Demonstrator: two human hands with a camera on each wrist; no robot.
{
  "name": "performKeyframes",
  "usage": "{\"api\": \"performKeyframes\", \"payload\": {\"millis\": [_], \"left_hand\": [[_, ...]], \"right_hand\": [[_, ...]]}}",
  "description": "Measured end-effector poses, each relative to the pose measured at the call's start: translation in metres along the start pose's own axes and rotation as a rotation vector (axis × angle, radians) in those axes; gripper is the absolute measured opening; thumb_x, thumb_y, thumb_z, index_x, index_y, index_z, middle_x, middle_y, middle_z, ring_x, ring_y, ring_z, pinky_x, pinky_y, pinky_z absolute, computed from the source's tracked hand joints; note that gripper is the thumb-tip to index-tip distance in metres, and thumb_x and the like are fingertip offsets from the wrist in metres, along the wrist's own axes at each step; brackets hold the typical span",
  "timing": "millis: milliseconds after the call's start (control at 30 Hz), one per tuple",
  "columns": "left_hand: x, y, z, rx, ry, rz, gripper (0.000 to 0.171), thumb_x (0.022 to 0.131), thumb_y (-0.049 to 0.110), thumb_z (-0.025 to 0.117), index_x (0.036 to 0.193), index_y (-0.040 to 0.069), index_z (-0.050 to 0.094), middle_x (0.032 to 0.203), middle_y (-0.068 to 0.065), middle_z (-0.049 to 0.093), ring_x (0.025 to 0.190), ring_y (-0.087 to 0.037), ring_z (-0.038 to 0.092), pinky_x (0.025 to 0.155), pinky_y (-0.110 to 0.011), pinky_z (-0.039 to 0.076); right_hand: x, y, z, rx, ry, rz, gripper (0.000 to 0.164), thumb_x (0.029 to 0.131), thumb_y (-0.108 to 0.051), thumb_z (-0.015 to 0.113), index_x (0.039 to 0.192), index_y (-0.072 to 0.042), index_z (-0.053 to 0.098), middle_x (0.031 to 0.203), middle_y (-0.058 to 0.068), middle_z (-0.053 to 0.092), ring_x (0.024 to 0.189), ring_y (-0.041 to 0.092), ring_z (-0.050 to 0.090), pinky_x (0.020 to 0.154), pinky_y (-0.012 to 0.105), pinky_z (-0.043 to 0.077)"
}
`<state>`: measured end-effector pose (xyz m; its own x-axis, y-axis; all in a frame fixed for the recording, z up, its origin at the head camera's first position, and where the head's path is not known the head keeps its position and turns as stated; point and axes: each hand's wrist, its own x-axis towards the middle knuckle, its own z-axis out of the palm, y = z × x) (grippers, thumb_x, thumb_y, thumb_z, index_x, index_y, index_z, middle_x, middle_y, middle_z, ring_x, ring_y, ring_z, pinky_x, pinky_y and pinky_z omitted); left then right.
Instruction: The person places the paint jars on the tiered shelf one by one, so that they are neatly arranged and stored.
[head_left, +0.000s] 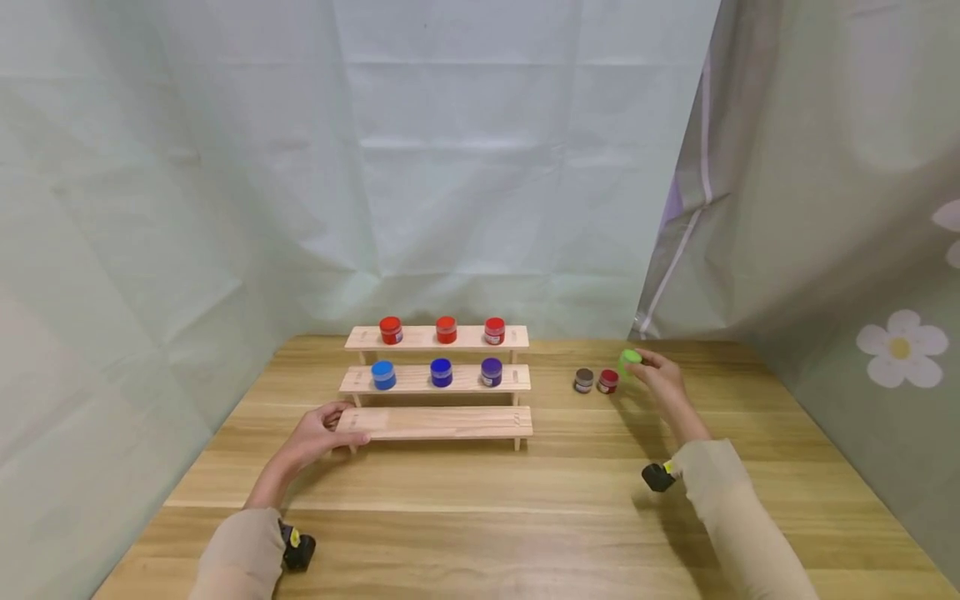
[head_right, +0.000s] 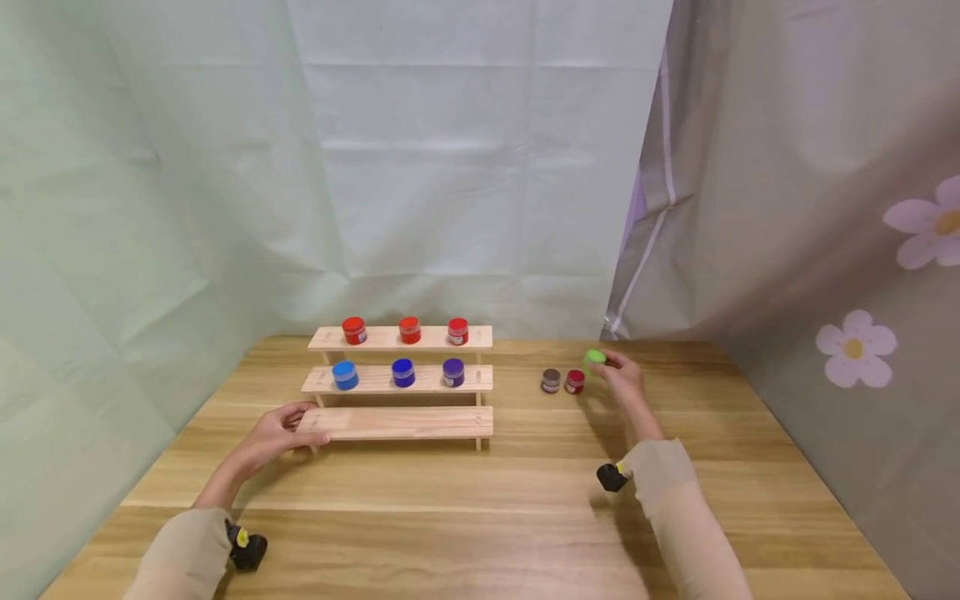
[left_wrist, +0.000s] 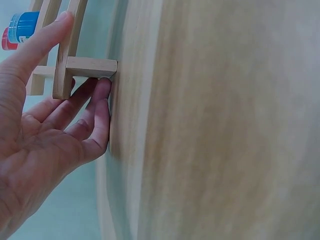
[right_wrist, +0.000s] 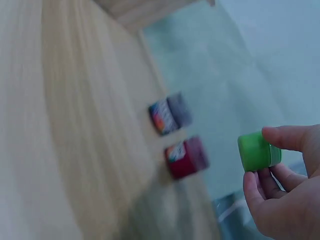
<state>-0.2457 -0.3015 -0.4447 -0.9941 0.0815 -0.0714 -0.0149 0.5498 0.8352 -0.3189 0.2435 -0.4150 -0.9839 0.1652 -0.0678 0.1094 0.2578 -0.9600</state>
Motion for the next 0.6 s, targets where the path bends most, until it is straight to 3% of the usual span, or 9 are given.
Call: {"api": "performKeyframes", "payload": {"millis": [167, 400, 467, 600], "left_hand": [[0.000, 0.001, -0.001, 0.006, -0.004, -0.006, 0.078, 0.080, 0.031, 0.079, 0.139, -0.008, 0.044, 0.135, -0.028, 0.055, 0.119, -0.031, 0.057, 0.095, -0.036, 0.049], [0.001, -0.001, -0.001, 0.006, 0.001, -0.014, 0.079, 0.080, 0.031, 0.080, 0.139, -0.007, 0.044, 0.135, -0.028, 0.055, 0.120, -0.031, 0.057, 0.096, -0.036, 0.048], [0.000, 0.000, -0.001, 0.004, -0.001, -0.009, 0.079, 0.080, 0.031, 0.080, 0.139, -0.008, 0.043, 0.136, -0.029, 0.054, 0.120, -0.032, 0.057, 0.097, -0.037, 0.048], [0.000, 0.001, -0.001, -0.004, -0.004, -0.004, 0.080, 0.081, 0.029, 0.079, 0.140, -0.009, 0.042, 0.136, -0.030, 0.053, 0.121, -0.033, 0.057, 0.097, -0.039, 0.048]], "right_hand": [[-0.009, -0.023, 0.013, 0.020, -0.042, -0.038, 0.057, 0.097, -0.019, 0.058, 0.148, -0.002, 0.038, 0.149, 0.021, 0.041, 0.133, 0.031, 0.041, 0.117, 0.048, 0.029], [-0.021, -0.054, 0.042, 0.060, -0.136, -0.073, 0.056, 0.094, -0.021, 0.063, 0.144, -0.003, 0.045, 0.128, 0.004, 0.058, 0.102, 0.004, 0.055, 0.107, 0.036, 0.041], [-0.025, -0.062, 0.052, 0.066, -0.173, -0.105, 0.055, 0.094, -0.020, 0.063, 0.143, -0.003, 0.046, 0.129, 0.005, 0.058, 0.103, 0.005, 0.055, 0.106, 0.036, 0.040], [-0.033, -0.075, 0.073, 0.088, -0.229, -0.158, 0.052, 0.094, -0.017, 0.063, 0.141, -0.002, 0.048, 0.138, 0.016, 0.054, 0.116, 0.020, 0.055, 0.110, 0.042, 0.038]]}}
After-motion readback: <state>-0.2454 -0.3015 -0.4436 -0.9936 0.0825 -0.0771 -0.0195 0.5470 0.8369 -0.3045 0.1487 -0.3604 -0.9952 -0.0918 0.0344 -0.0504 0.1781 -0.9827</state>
